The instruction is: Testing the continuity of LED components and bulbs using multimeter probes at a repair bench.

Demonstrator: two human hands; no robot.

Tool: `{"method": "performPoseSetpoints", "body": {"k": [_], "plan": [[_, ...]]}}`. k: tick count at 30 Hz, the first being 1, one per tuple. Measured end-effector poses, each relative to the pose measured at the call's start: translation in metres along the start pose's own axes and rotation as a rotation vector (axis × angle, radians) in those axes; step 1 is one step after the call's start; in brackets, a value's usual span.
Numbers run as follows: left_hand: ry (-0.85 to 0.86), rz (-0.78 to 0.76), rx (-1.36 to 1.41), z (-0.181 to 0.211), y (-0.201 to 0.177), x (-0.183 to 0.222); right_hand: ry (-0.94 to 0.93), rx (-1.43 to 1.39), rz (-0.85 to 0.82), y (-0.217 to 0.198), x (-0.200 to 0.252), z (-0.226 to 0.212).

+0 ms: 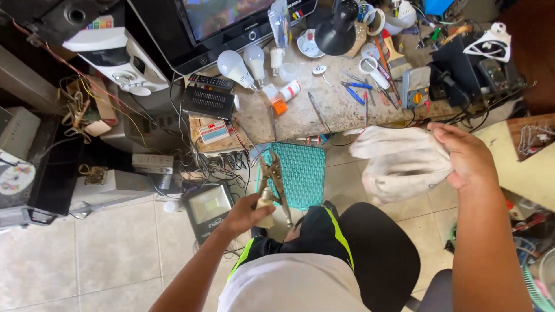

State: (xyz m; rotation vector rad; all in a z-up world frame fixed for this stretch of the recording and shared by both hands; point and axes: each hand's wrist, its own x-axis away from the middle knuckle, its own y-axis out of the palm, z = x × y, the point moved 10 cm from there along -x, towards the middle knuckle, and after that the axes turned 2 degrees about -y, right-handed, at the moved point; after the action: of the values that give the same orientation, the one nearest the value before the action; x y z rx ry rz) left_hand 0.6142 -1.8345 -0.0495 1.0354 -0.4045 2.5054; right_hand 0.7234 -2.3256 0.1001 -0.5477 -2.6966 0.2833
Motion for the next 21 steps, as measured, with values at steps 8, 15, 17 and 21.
{"method": "performPoseSetpoints", "body": {"k": [8, 15, 17, 21], "plan": [[-0.026, 0.017, 0.093, -0.059, 0.062, -0.11, 0.153, 0.243, -0.207, 0.089, -0.018, 0.011], [0.015, 0.287, 0.401, -0.123, 0.114, -0.238, 0.148, 0.181, -0.488, 0.216, -0.081, 0.128], [-0.003, 0.362, 0.487, -0.132, 0.123, -0.272, 0.197, 0.236, -0.604, 0.259, -0.098, 0.154], [-0.059, 0.45, 0.569, -0.161, 0.137, -0.337, 0.275, 0.272, -0.792, 0.321, -0.109, 0.212]]}}
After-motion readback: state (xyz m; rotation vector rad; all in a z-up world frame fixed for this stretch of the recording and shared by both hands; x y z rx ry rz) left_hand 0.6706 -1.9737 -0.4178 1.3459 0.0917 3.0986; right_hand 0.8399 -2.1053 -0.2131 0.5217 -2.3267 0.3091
